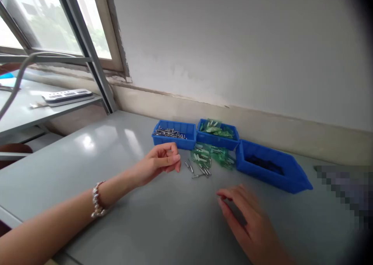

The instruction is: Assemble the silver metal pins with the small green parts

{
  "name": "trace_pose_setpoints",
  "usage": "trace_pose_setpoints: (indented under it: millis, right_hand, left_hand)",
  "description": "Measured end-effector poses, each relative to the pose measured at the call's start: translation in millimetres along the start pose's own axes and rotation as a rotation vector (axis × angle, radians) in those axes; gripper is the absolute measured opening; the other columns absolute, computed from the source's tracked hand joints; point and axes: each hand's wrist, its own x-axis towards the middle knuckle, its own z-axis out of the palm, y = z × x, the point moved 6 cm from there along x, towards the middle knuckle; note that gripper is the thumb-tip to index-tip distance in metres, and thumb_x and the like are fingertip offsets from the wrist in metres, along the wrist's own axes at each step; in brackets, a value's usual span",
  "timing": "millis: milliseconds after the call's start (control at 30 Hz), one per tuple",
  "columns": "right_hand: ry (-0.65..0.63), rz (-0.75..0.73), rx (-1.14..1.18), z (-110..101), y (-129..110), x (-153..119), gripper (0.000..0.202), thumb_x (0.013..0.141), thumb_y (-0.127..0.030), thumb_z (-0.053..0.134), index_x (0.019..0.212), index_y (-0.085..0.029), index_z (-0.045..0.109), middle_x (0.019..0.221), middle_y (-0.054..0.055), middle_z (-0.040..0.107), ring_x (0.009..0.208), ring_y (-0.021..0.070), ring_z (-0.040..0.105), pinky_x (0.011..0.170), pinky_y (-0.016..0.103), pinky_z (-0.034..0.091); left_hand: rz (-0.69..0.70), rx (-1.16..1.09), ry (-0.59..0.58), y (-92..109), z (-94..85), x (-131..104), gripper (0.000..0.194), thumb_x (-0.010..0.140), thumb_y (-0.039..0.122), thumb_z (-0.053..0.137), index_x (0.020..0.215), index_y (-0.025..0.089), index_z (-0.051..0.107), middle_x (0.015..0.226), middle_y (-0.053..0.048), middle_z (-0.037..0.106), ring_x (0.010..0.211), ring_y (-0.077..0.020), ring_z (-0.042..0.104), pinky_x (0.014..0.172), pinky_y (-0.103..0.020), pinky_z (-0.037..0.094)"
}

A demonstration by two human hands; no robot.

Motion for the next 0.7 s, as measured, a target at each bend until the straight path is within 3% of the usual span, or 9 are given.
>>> trace_pose_setpoints:
  millis: [200,433,700]
  right_hand:
    - [-0.006,0.0,-0.001,1,2,-1,0.012,0.087,-0.018,0.048,0.095,-0.024,0.055,0.082,0.001,0.063,0.077,0.0188,0.06,0.074,0.035,0.046]
    - [0.008,0.038,-0.027,-4,7,7,0.013,0.087,-0.019,0.046,0.091,-0.023,0.058,0.081,0.003,0.063,0.078,0.02,0.06,0.07,0.035,0.047]
    - [-0.224,0.061,-0.072,18,19,34,0.017,0.084,-0.01,0.05,0.092,-0.021,0.061,0.087,0.005,0.059,0.084,0.0219,0.057,0.073,0.039,0.047]
  left_hand:
    - [-0.005,0.023,0.015,-1,-0.2,1,0.027,0.085,0.03,0.055,0.072,0.015,0.037,0.068,-0.004,0.061,0.048,-0.0045,0.038,0.049,-0.02,0.024]
    - [-0.024,0.165,0.045,-2,-0.8,1,0.027,0.088,0.035,0.049,0.074,0.017,0.034,0.06,-0.003,0.062,0.041,-0.0053,0.041,0.043,-0.017,0.025]
    - [0.027,0.335,0.072,5,0.7,2,0.031,0.086,0.04,0.05,0.073,0.018,0.033,0.061,-0.002,0.061,0.046,-0.0062,0.041,0.046,-0.017,0.031]
